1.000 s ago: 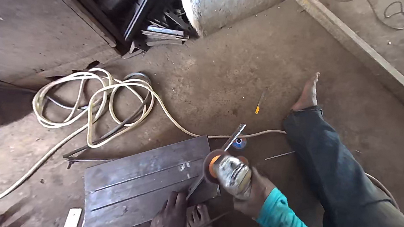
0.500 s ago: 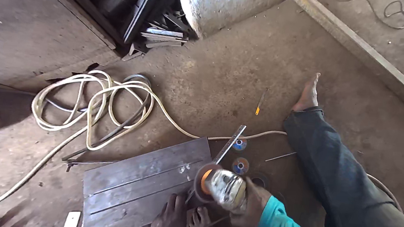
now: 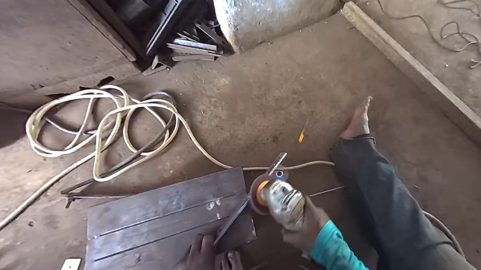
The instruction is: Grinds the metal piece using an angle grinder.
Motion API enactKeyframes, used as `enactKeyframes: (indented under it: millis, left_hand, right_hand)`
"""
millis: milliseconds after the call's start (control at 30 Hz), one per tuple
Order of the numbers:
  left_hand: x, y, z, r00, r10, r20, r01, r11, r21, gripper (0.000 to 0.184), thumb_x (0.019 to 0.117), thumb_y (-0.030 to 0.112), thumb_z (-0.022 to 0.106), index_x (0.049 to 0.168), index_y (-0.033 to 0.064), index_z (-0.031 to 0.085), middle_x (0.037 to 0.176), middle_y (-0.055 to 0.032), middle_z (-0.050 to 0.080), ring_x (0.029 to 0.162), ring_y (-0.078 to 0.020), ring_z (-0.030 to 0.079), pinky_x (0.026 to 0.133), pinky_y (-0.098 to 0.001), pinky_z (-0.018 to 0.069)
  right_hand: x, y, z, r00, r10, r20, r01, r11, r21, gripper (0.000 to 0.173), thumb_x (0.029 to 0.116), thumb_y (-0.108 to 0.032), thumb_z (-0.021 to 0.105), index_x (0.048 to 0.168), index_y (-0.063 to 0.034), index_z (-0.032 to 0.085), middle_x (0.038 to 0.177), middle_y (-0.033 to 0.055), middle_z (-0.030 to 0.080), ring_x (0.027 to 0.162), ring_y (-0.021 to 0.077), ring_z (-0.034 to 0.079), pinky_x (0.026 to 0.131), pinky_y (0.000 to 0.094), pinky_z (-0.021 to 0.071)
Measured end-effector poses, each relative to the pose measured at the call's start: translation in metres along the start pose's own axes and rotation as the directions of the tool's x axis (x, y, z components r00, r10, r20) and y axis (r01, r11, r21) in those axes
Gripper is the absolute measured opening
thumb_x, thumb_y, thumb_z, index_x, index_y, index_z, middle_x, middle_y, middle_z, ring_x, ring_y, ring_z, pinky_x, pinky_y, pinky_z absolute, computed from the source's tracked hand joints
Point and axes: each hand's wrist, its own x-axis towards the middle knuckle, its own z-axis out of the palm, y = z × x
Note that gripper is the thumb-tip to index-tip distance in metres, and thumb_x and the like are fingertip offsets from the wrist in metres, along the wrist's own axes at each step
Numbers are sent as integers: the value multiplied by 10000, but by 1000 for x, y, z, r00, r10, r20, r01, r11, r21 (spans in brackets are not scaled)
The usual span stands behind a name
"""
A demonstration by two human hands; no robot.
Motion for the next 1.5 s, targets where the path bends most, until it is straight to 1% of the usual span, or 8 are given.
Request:
enactKeyframes:
  millis: [67, 167, 467, 600, 733, 1000, 1200, 1500]
  left_hand:
    - [-1, -2, 1, 1000, 2, -4, -2, 1000, -25, 149, 940, 49, 656, 1066, -16, 703, 989, -243, 698, 707, -413, 727, 547, -546, 593]
    - [-1, -5, 7, 998, 31, -56, -32, 999, -16, 121, 938, 64, 671, 1032, -4, 704, 940, -227, 690, 668, -395, 721, 513, -516, 590]
    - [1, 3, -6, 998, -32, 55, 33, 999, -21, 141, 954, 61, 662, 1068, -16, 695, 1012, -258, 693, 731, -452, 725, 558, -573, 587]
    - [1, -1, -3, 1000, 0, 24, 0, 999, -34, 149, 947, 62, 658, 1073, -3, 705, 990, -239, 699, 709, -422, 727, 546, -550, 590]
    - [0, -2, -2, 1000, 12, 13, -11, 999, -39, 140, 936, 43, 660, 1054, -18, 706, 977, -249, 698, 702, -426, 725, 556, -549, 594]
    - [2, 2, -8, 997, -20, 74, 21, 1000, -12, 167, 957, 53, 629, 1087, -30, 694, 1023, -258, 697, 735, -447, 725, 576, -564, 590]
    - [2, 2, -5, 999, -17, 34, 18, 999, -29, 166, 951, 69, 645, 1080, -15, 709, 971, -241, 704, 720, -431, 726, 563, -549, 590]
    - [2, 0, -3, 998, -32, 54, 32, 999, -1, 192, 972, 98, 600, 1092, -8, 705, 1014, -241, 702, 743, -417, 730, 582, -542, 596]
  right_hand:
    - [-13, -11, 14, 989, -69, 134, 77, 996, -51, 1101, 706, -470, 884, 1575, -70, 341, 1259, 177, 697, 1149, 331, 693, 1002, 546, 546]
    - [-19, -21, 26, 958, -135, 252, 162, 982, -92, 1081, 718, -497, 855, 1563, -61, 342, 1291, 185, 673, 1162, 337, 682, 997, 549, 543]
    - [14, 1, -16, 996, 52, -78, -52, 999, -8, 945, 695, -491, 860, 1450, -70, 475, 1149, 130, 723, 1088, 277, 706, 958, 496, 561]
    - [-5, -12, 2, 993, -55, 100, 63, 995, -71, 1070, 715, -482, 868, 1558, -61, 363, 1284, 167, 686, 1168, 312, 684, 1013, 526, 540]
    - [-13, -16, 18, 967, -131, 220, 159, 980, -117, 1074, 724, -516, 836, 1563, -63, 343, 1343, 170, 647, 1187, 320, 670, 1002, 535, 541]
    - [30, 6, -29, 981, 104, -161, -102, 995, 22, 959, 693, -499, 878, 1444, -57, 479, 1118, 143, 730, 1054, 300, 716, 935, 518, 568]
    - [2, -6, -10, 997, -44, 67, 50, 994, -92, 1039, 709, -493, 858, 1547, -100, 386, 1264, 152, 695, 1151, 318, 689, 988, 547, 545]
    - [35, 7, -42, 984, 102, -145, -100, 995, 21, 993, 688, -510, 880, 1472, -64, 463, 1184, 144, 716, 1118, 299, 697, 976, 516, 554]
